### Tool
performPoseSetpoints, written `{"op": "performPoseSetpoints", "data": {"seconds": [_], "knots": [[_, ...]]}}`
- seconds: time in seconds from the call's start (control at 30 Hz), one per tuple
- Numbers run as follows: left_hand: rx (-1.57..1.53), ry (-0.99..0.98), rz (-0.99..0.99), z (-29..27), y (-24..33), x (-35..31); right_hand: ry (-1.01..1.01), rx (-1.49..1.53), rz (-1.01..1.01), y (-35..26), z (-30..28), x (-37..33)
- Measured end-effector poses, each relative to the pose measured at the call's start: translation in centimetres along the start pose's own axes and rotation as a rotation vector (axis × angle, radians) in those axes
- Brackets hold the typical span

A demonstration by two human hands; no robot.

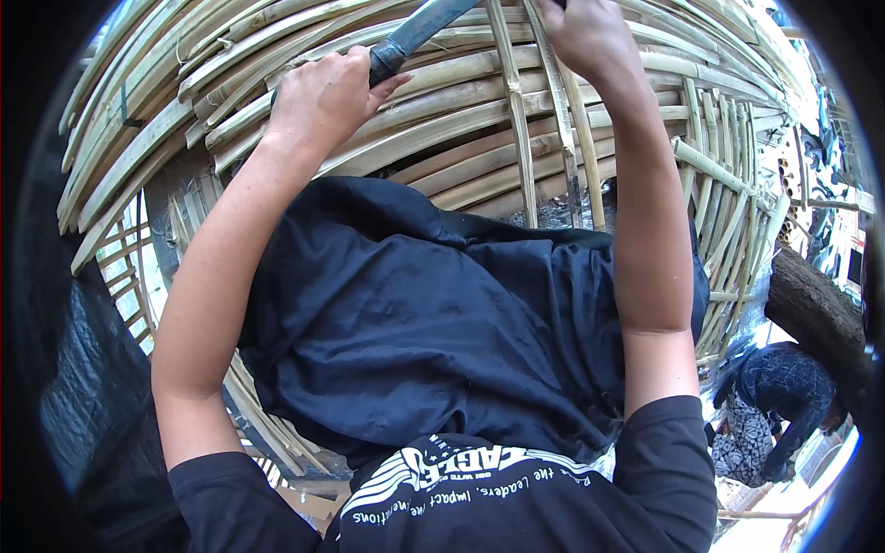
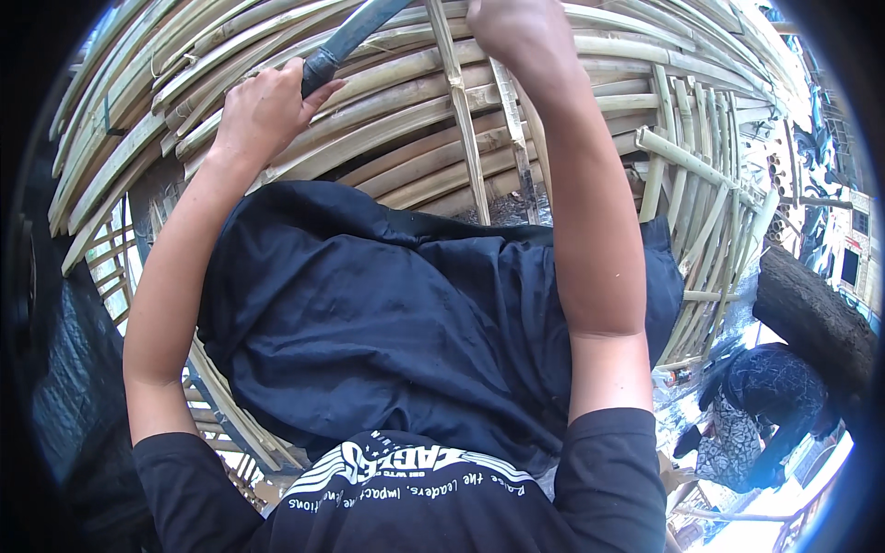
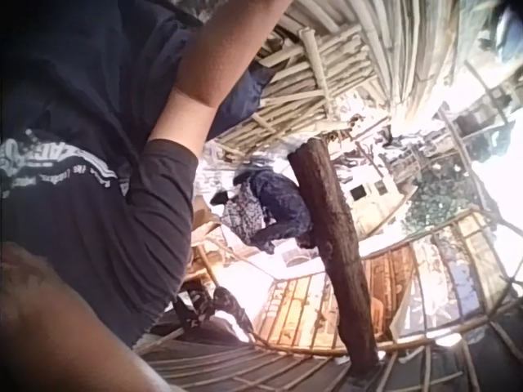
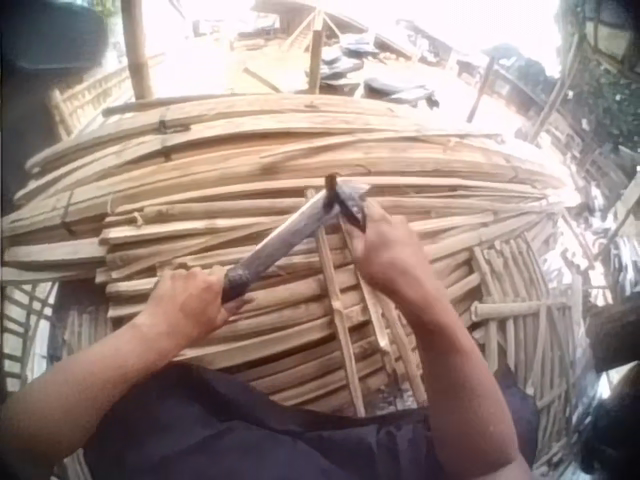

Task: The person uses a large blade to chop and shape bamboo poles before hammering small wooden pegs into them.

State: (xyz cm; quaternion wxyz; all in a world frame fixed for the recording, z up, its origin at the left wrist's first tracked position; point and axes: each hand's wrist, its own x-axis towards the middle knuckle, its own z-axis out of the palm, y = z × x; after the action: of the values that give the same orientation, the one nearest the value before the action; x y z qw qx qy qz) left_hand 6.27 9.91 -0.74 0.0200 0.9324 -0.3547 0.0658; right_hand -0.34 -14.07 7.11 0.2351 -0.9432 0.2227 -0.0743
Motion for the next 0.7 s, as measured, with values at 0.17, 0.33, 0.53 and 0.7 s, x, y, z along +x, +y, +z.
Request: {"op": "performPoseSetpoints", "data": {"seconds": [0.17,0.33,0.53,0.7], "knots": [[-0.017,0.027,0.027,0.4,0.7,0.4,0.247,0.198,-0.241,4.3,-1.4,1.0],[0.002,0.187,0.051,1.7,-0.4,-0.3,-0.068,0.711,-0.026,6.9,-4.4,-0.2],[-0.266,0.356,-0.283,0.2,-2.4,-0.1,-0.320,1.109,0.359,12.5,-6.5,-8.6],[-0.449,0.283,-0.663,1.8,-3.3,3.3,-0.163,0.942,0.577,18.8,-3.4,-13.6]]}}
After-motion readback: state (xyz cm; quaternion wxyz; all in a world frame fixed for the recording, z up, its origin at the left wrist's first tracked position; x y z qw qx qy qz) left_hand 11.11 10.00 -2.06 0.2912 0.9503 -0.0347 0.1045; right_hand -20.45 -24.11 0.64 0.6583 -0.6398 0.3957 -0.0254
